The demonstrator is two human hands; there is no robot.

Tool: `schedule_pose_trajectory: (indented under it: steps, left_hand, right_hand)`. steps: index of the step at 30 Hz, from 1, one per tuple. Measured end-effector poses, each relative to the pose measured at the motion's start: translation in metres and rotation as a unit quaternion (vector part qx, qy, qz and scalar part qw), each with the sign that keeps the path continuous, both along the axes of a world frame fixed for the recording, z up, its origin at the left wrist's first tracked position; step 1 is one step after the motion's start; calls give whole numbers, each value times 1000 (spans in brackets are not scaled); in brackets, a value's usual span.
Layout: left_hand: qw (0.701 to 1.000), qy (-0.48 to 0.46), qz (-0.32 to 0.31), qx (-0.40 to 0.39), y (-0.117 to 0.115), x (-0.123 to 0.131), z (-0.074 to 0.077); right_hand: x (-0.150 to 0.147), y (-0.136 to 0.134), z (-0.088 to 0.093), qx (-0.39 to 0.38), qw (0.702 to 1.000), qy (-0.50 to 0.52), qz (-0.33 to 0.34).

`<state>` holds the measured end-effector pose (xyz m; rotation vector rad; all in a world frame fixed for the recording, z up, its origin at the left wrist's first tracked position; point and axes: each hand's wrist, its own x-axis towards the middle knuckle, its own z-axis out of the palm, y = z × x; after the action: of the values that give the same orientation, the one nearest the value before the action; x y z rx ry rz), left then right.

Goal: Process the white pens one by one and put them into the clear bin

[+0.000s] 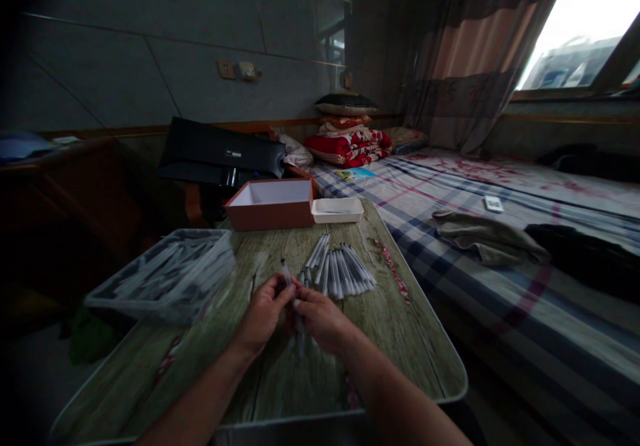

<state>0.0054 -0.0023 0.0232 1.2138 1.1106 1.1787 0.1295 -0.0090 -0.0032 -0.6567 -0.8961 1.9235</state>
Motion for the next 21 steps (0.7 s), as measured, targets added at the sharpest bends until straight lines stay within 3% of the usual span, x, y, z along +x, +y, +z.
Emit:
schedule_pose_trajectory:
  steps: [4,11,21]
  left_hand:
    - [992,-95,-22,-74,-6,11,-1]
    - [990,-126,46,-39,-3,14,-6]
    - [978,-188,81,-46,-6,26,3]
  right_hand:
    - [0,-1,0,-19,1000,1,-10]
    - [7,-5,8,-52,996,-21,73]
    - [6,-6,15,-70,997,-14,33]
